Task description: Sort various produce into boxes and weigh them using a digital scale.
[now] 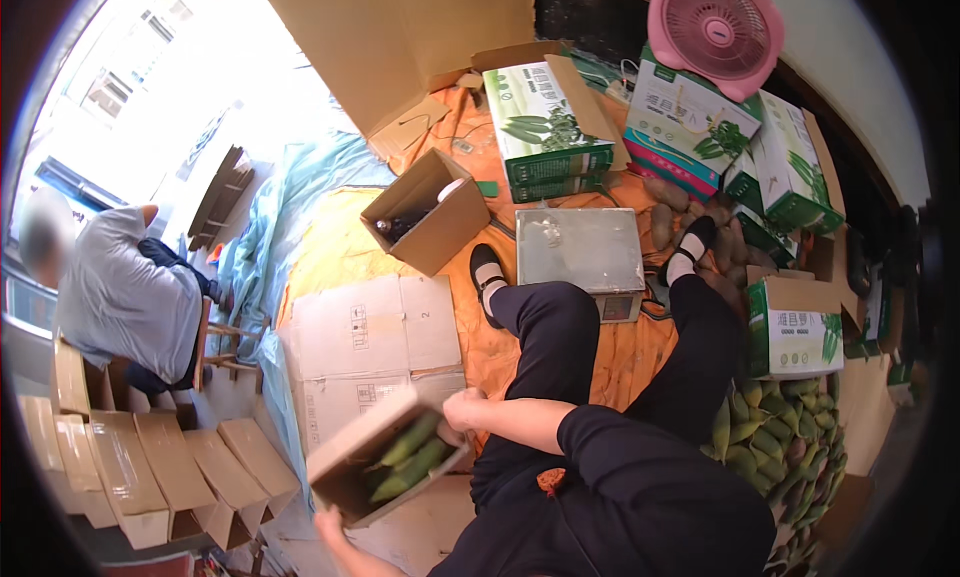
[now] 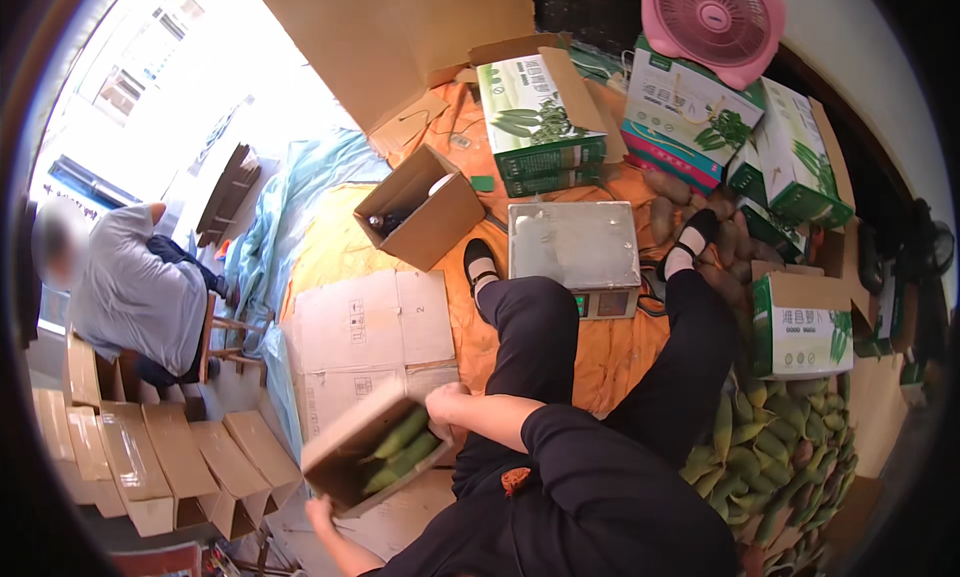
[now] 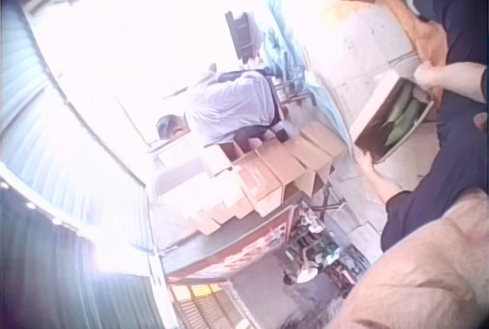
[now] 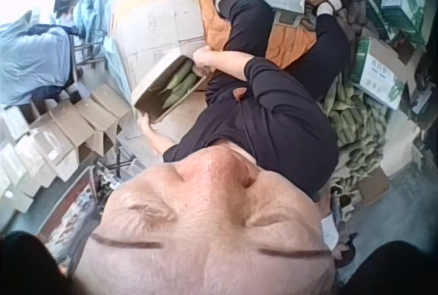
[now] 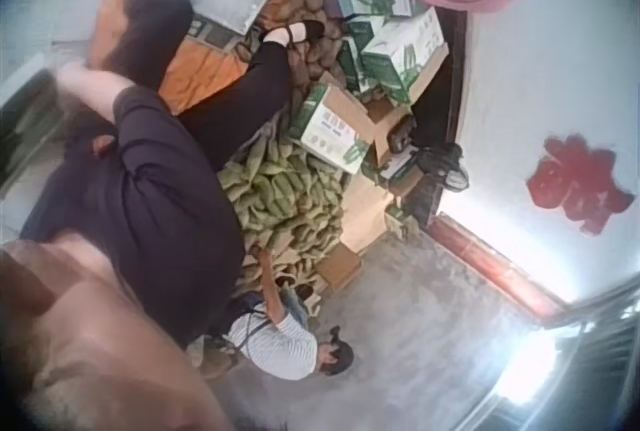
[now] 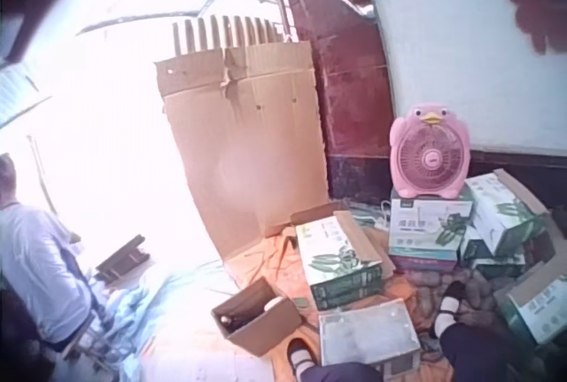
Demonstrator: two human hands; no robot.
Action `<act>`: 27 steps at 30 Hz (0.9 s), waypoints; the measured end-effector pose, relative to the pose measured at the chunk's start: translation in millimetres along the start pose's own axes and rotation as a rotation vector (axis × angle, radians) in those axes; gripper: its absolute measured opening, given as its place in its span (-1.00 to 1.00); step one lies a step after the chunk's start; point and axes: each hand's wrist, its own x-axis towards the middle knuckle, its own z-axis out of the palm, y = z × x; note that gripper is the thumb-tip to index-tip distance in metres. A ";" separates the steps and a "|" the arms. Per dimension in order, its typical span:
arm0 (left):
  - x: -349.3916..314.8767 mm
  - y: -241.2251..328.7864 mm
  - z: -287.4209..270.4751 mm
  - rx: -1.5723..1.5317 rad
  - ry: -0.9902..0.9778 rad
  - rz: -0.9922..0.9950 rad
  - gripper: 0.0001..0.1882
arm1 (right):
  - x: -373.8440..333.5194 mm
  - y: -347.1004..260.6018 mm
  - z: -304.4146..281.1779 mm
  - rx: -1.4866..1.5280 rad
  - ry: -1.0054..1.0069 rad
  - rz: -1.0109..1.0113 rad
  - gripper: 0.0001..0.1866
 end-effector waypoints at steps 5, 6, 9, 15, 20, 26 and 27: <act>-9.4 -80.2 42.8 -0.238 0.012 -0.357 -0.72 | -6.8 -4.9 -33.9 0.042 0.051 -0.191 -0.76; -10.0 -51.0 30.8 -0.220 -0.015 -0.311 -0.72 | -12.6 11.4 -45.4 0.065 0.058 -0.140 -0.76; -41.8 75.1 -23.4 -0.194 0.291 -0.075 -0.61 | -16.5 42.7 -61.6 0.269 0.328 -0.107 -0.78; -48.0 227.2 -88.7 -0.286 0.428 0.677 -0.62 | -73.8 40.7 -125.7 0.567 0.633 -0.336 -0.80; -104.3 389.2 -30.1 0.220 -0.057 0.891 -0.53 | -157.3 101.5 -173.1 0.659 1.025 -0.313 -0.83; -107.7 394.6 47.4 0.877 -0.562 0.876 -0.23 | -263.4 216.4 -163.4 0.738 1.416 -0.021 -0.85; -91.8 384.3 68.8 1.022 -0.631 0.817 -0.20 | -279.2 238.6 -155.0 0.728 1.493 0.033 -0.86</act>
